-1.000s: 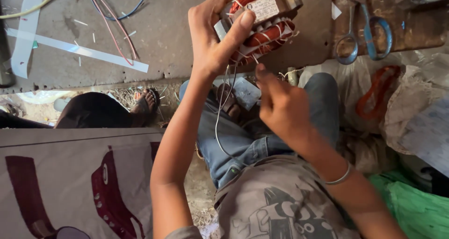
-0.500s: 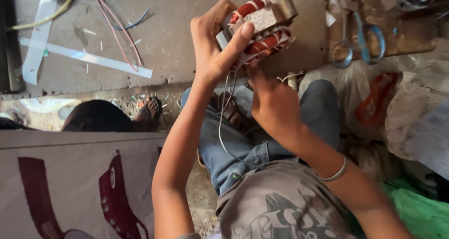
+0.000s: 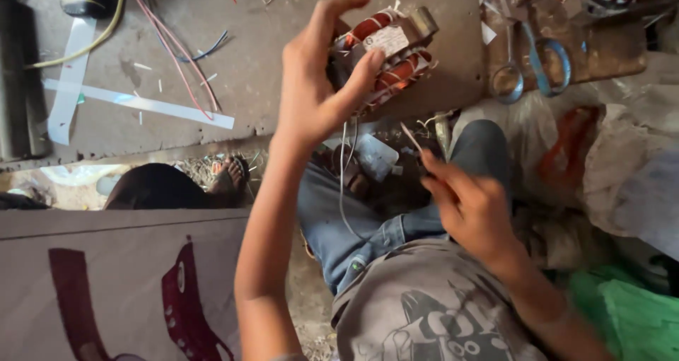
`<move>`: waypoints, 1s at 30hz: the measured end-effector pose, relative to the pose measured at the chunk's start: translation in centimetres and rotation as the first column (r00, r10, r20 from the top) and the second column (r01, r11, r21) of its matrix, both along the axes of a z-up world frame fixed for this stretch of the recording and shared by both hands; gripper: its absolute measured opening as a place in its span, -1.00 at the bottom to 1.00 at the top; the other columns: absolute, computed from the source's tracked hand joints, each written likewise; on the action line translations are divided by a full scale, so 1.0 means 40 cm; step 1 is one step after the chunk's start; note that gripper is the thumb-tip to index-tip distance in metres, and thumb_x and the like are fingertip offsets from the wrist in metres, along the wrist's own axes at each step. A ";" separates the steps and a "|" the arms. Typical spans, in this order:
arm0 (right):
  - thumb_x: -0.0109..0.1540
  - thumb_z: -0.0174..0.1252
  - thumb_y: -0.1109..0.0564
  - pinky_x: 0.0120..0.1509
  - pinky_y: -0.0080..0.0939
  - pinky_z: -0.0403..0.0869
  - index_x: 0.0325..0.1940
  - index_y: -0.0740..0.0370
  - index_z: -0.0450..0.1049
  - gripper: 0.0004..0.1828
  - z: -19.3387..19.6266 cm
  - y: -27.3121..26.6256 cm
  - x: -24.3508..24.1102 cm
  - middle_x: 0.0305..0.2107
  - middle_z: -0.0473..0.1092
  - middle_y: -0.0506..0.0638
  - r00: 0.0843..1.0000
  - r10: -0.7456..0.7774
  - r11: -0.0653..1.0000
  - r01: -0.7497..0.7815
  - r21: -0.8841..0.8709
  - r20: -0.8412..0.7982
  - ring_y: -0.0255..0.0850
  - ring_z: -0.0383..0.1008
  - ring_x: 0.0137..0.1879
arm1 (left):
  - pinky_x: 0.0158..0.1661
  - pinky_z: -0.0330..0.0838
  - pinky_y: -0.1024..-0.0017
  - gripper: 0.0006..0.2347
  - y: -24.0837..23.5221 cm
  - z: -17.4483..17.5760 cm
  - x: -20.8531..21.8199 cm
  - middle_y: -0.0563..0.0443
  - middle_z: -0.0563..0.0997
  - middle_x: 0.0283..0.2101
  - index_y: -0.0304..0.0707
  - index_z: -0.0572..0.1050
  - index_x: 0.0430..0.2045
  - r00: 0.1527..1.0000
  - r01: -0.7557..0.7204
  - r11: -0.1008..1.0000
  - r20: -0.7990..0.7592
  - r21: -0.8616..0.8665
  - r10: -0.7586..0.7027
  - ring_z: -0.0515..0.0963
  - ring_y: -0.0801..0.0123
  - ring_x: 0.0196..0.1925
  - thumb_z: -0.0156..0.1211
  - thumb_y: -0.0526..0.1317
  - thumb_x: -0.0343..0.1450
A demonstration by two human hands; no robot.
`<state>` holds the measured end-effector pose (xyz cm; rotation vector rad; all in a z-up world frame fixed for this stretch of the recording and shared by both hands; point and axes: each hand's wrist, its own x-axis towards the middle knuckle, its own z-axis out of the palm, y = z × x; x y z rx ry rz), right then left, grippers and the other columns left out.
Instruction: Replacing wires and components inside multiple electric motor stators.
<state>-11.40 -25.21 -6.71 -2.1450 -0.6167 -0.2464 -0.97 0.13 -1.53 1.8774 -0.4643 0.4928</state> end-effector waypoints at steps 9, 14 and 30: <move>0.26 0.28 0.23 -0.39 -0.33 0.32 0.17 0.26 0.54 -0.63 -0.028 -0.055 -0.058 -0.58 0.39 0.03 0.934 -0.125 0.988 0.149 0.046 -0.335 -0.38 0.26 -0.53 | -0.30 0.49 0.14 -0.56 -0.109 0.052 0.161 -0.12 0.68 -0.38 -0.23 0.65 -0.40 0.988 -0.012 0.753 -0.106 0.658 0.108 0.67 -0.01 -0.30 0.54 0.18 0.22; 0.30 0.27 0.27 -0.29 -0.33 0.34 0.25 0.28 0.50 -0.60 -0.005 -0.036 0.016 -0.46 0.41 0.04 0.987 -0.058 0.990 0.076 0.118 -0.148 -0.38 0.30 -0.43 | -0.26 0.55 0.25 -0.68 -0.092 0.029 0.142 -0.04 0.72 -0.36 -0.22 0.68 -0.39 0.993 -0.114 0.956 0.006 0.271 0.116 0.71 0.13 -0.33 0.51 0.07 0.35; 0.31 0.24 0.29 -0.34 -0.18 0.37 0.24 0.22 0.54 -0.62 0.086 0.003 0.127 -0.43 0.47 0.21 0.994 0.022 0.992 -0.036 -0.124 -0.111 -0.11 0.40 -0.51 | -0.37 0.57 0.43 -0.68 -0.106 0.043 0.079 0.01 0.69 -0.54 -0.21 0.66 -0.27 0.991 -0.061 0.970 -0.102 0.237 0.087 0.74 0.32 -0.49 0.47 0.05 0.36</move>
